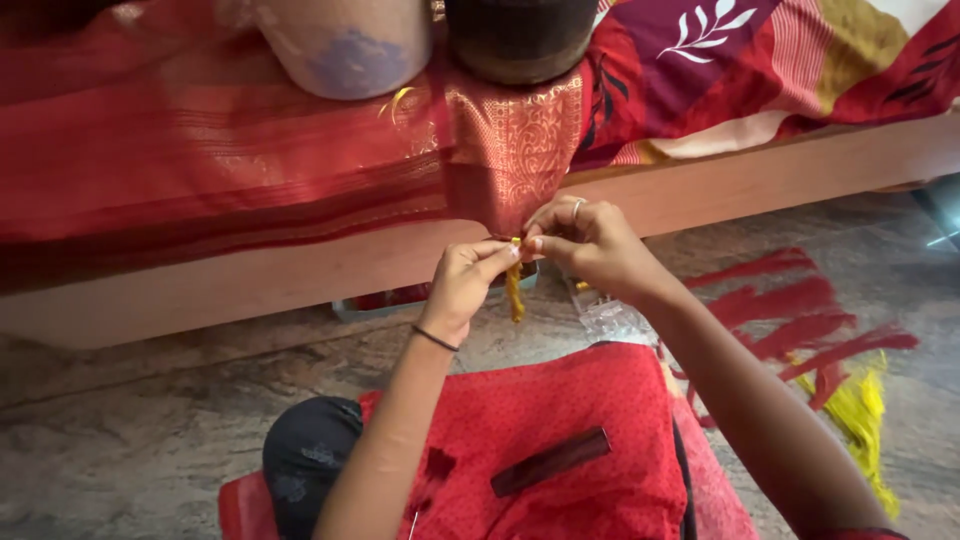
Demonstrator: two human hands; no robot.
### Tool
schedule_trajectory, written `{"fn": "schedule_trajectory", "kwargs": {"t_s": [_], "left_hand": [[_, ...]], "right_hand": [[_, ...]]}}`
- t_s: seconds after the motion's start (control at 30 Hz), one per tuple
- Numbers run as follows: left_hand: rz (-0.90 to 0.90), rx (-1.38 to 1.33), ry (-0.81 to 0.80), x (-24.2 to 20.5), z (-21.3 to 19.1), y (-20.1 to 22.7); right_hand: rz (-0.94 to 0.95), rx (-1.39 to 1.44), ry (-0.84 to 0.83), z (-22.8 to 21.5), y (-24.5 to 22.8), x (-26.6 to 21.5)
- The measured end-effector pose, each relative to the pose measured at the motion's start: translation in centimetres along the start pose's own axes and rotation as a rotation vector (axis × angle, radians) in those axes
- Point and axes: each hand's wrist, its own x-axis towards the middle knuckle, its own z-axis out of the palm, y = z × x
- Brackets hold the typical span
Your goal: Attaching decorative tassels to the border of a saree.
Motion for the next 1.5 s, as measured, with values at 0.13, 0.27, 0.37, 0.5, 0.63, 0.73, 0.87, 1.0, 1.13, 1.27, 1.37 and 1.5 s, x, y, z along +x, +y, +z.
{"fn": "schedule_trajectory", "kwargs": {"t_s": [0.13,0.27,0.37,0.5,0.63,0.73,0.87,1.0,1.13,1.27,1.37,1.5], "left_hand": [[-0.034,-0.118,-0.085,0.3,-0.3,-0.4],[-0.061,-0.154,-0.083,0.4,-0.7,-1.1],[-0.049,-0.182,-0.082,0.3,-0.9,-1.4],[-0.055,-0.212,-0.085,0.5,-0.7,-1.6],[-0.056,-0.251,-0.054,0.6,-0.5,-2.5],[-0.063,-0.232,-0.058,0.4,-0.3,-1.3],[-0.081,-0.222,-0.071,0.3,-0.1,-0.9],[-0.054,-0.163,-0.024,-0.2,0.7,-0.9],[-0.287,0.281,0.298,-1.7,2.9,2.8],[0.466,0.759,0.473,-1.6,3.3,-1.7],[0.451,0.775,0.559,-2.1,4.4,-1.7],[0.355,0.737,0.680,-2.9,5.7,0.6]], "right_hand": [[-0.134,-0.369,0.073,0.4,-1.2,0.2],[-0.166,-0.479,0.093,1.0,-2.0,0.3],[-0.186,-0.488,0.111,1.3,-1.7,0.4],[-0.204,-0.490,0.136,1.4,-1.7,0.5],[-0.227,-0.545,0.129,1.3,-1.6,0.5],[-0.252,-0.508,0.129,1.1,-1.4,0.5],[-0.249,-0.464,0.135,1.2,-1.4,0.3],[-0.246,-0.555,0.108,0.8,-1.8,0.1],[-0.437,-0.877,0.042,-0.9,-1.6,1.0],[-0.675,-1.003,0.014,-0.8,-3.8,4.0],[-0.815,-1.007,-0.175,1.3,-5.3,7.1],[-0.776,-1.179,-0.448,3.2,-3.5,10.5]]}}
